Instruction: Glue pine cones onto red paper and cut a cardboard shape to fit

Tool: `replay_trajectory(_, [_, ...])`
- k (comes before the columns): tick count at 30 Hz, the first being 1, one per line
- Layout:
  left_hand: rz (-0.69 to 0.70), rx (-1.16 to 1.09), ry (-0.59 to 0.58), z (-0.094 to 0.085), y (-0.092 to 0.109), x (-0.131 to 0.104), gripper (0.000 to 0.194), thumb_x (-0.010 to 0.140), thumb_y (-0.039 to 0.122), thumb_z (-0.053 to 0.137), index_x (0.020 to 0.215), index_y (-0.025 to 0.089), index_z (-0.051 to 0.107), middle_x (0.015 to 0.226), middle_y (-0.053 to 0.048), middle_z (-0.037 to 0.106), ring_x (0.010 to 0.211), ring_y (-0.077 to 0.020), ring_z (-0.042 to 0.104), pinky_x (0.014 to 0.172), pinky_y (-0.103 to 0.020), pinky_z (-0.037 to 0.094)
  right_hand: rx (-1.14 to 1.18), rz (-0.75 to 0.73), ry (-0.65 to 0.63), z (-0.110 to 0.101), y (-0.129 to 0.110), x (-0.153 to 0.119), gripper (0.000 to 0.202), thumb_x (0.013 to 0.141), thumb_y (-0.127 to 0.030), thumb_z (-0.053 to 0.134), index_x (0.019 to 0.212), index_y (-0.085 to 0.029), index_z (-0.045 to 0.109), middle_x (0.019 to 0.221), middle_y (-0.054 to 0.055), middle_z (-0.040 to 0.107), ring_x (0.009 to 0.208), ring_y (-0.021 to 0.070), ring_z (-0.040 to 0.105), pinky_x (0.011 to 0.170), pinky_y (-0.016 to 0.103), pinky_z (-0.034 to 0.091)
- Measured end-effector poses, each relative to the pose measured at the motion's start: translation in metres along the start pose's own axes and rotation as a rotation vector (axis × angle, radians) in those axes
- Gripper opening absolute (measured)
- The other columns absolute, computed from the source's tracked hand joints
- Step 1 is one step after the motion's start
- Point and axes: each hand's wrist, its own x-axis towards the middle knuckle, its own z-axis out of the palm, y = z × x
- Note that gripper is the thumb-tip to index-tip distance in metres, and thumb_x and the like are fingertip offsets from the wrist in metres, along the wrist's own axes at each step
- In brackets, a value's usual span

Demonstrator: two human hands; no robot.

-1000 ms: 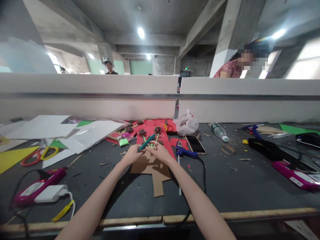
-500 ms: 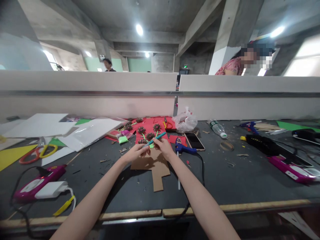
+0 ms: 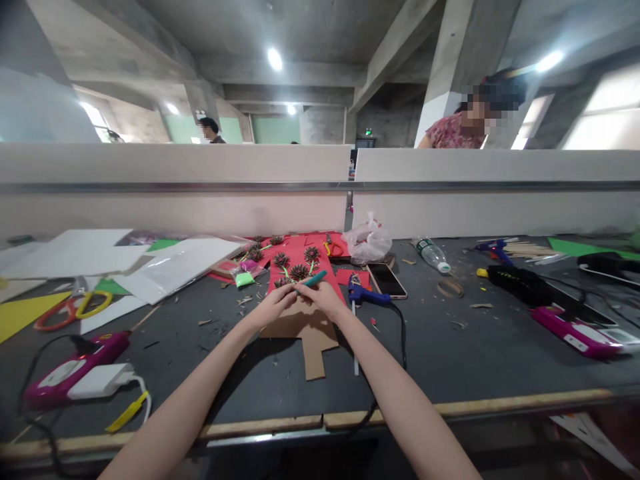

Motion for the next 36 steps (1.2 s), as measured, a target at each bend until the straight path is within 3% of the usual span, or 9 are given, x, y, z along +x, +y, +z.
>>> replay_trajectory(4, [0.028, 0.056, 0.024, -0.002, 0.001, -0.001, 0.029, 0.082, 0.034, 0.036, 0.096, 0.014, 0.052, 0.074, -0.001, 0.052, 0.063, -0.0108, 0.041, 0.059, -0.023, 0.034, 0.084, 0.039, -0.005, 0.0, 0.001, 0.001, 0.029, 0.067, -0.044, 0.061, 0.076, -0.016, 0.057, 0.059, -0.003, 0.05, 0.05, 0.0073, 0.043, 0.048, 0.021, 0.033])
replay_trajectory(8, [0.019, 0.007, 0.036, -0.001, -0.001, -0.002, 0.029, 0.081, 0.038, 0.039, 0.094, 0.016, 0.052, 0.066, 0.002, 0.047, 0.058, -0.0096, 0.038, 0.056, -0.022, 0.031, 0.065, 0.028, 0.004, 0.001, -0.001, 0.001, 0.029, 0.066, -0.043, 0.062, 0.078, -0.016, 0.058, 0.059, -0.003, 0.052, 0.051, 0.0076, 0.045, 0.049, 0.021, 0.035])
replay_trajectory(10, [-0.023, -0.102, 0.078, 0.0, -0.003, 0.0, 0.029, 0.079, 0.041, 0.04, 0.09, 0.016, 0.05, 0.06, 0.004, 0.042, 0.052, -0.0083, 0.034, 0.051, -0.021, 0.028, 0.05, 0.009, 0.045, -0.001, -0.004, 0.001, 0.028, 0.067, -0.043, 0.061, 0.076, -0.016, 0.058, 0.055, -0.003, 0.051, 0.048, 0.0071, 0.044, 0.046, 0.021, 0.034])
replay_trajectory(13, [-0.139, -0.339, 0.235, 0.001, -0.004, 0.003, 0.026, 0.079, 0.042, 0.035, 0.086, 0.018, 0.041, 0.052, 0.007, 0.036, 0.044, -0.0067, 0.027, 0.045, -0.02, 0.021, 0.096, -0.048, 0.216, -0.008, -0.011, 0.001, 0.028, 0.071, -0.044, 0.056, 0.076, -0.017, 0.057, 0.046, -0.005, 0.047, 0.038, 0.0054, 0.034, 0.039, 0.02, 0.025])
replay_trajectory(16, [-0.183, -0.529, 0.311, -0.001, -0.005, 0.006, 0.018, 0.073, 0.03, 0.039, 0.086, 0.019, 0.034, 0.051, 0.008, 0.042, 0.041, -0.0062, 0.026, 0.045, -0.02, 0.02, 0.14, -0.143, 0.305, -0.016, -0.019, 0.0, 0.025, 0.076, -0.042, 0.048, 0.084, -0.019, 0.055, 0.051, -0.003, 0.053, 0.037, 0.006, 0.035, 0.039, 0.02, 0.027])
replay_trajectory(20, [-0.137, -0.56, 0.217, -0.002, -0.009, 0.006, 0.033, 0.059, 0.015, 0.044, 0.09, 0.019, 0.035, 0.062, 0.004, 0.053, 0.057, -0.0096, 0.044, 0.055, -0.022, 0.03, 0.039, -0.224, 0.247, -0.015, -0.021, -0.002, 0.022, 0.073, -0.027, 0.046, 0.094, -0.023, 0.053, 0.082, 0.001, 0.06, 0.053, 0.0084, 0.048, 0.055, 0.024, 0.041])
replay_trajectory(23, [-0.101, -0.473, 0.105, -0.001, -0.009, 0.004, 0.033, 0.063, 0.015, 0.046, 0.094, 0.018, 0.038, 0.075, 0.0, 0.057, 0.074, -0.0114, 0.05, 0.066, -0.024, 0.033, -0.103, -0.193, 0.218, -0.008, -0.021, -0.004, 0.029, 0.07, -0.019, 0.044, 0.096, -0.023, 0.053, 0.08, -0.001, 0.058, 0.06, 0.0097, 0.049, 0.062, 0.025, 0.042])
replay_trajectory(27, [-0.055, -0.366, 0.019, 0.002, -0.003, 0.001, 0.025, 0.073, 0.021, 0.047, 0.096, 0.017, 0.038, 0.09, -0.004, 0.059, 0.09, -0.013, 0.05, 0.078, -0.027, 0.033, -0.22, -0.197, 0.213, 0.0, -0.021, -0.006, 0.022, 0.071, -0.02, 0.046, 0.091, -0.021, 0.055, 0.081, 0.0, 0.056, 0.064, 0.01, 0.051, 0.065, 0.025, 0.043])
replay_trajectory(36, [-0.068, -0.34, 0.035, 0.006, -0.007, -0.001, 0.023, 0.073, 0.03, 0.053, 0.082, 0.019, 0.036, 0.068, 0.005, 0.051, 0.064, -0.008, 0.048, 0.061, -0.022, 0.035, -0.238, -0.155, 0.089, -0.004, -0.016, -0.006, 0.016, 0.069, -0.018, 0.049, 0.082, -0.019, 0.058, 0.084, 0.0, 0.053, 0.063, 0.0091, 0.055, 0.061, 0.024, 0.046])
